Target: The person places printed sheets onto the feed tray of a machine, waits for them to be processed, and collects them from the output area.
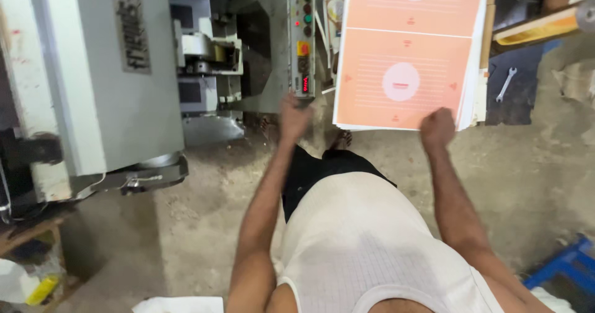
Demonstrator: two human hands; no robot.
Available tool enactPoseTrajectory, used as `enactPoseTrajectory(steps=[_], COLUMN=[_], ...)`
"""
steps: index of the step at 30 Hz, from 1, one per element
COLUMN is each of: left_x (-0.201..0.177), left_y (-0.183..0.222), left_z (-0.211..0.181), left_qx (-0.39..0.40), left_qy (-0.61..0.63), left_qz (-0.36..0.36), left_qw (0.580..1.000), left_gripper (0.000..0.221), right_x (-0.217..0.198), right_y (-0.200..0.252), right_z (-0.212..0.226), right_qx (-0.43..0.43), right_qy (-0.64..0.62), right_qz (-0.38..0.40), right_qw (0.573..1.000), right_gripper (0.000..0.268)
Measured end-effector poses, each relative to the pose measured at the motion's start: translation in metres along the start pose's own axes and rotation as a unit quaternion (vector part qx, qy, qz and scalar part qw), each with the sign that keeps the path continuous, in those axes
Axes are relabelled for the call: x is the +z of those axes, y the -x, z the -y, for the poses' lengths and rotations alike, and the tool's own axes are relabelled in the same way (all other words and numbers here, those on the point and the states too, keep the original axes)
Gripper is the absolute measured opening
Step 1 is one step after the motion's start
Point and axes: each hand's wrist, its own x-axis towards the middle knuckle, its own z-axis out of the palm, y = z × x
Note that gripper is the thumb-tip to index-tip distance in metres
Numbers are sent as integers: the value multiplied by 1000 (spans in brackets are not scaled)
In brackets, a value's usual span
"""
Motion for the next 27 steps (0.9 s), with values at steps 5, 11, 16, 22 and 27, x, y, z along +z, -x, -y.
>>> enactPoseTrajectory(steps=[5,11,16,22,27], left_x=[117,118,105,-7,-122], left_y=[61,84,58,26,28], left_z=[3,-31,-104,-219,-225], left_qx=[7,83,-39,70,72], left_qy=[-108,-5,329,540,531], left_qz=[-23,-60,7,-29,-127], left_qw=[994,995,944,838,835], left_gripper=[82,40,27,25,29], right_x=[8,12,-19,-54,-70], right_y=[30,27,-4,-59,-81], right_z=[57,33,-45,18,148], right_qx=[-52,-83,-100,196,9], right_qy=[-125,-238,-138,-637,-793], right_qz=[83,75,-119,254,306], right_qw=[987,965,978,701,528], right_gripper=[16,9,53,66,59])
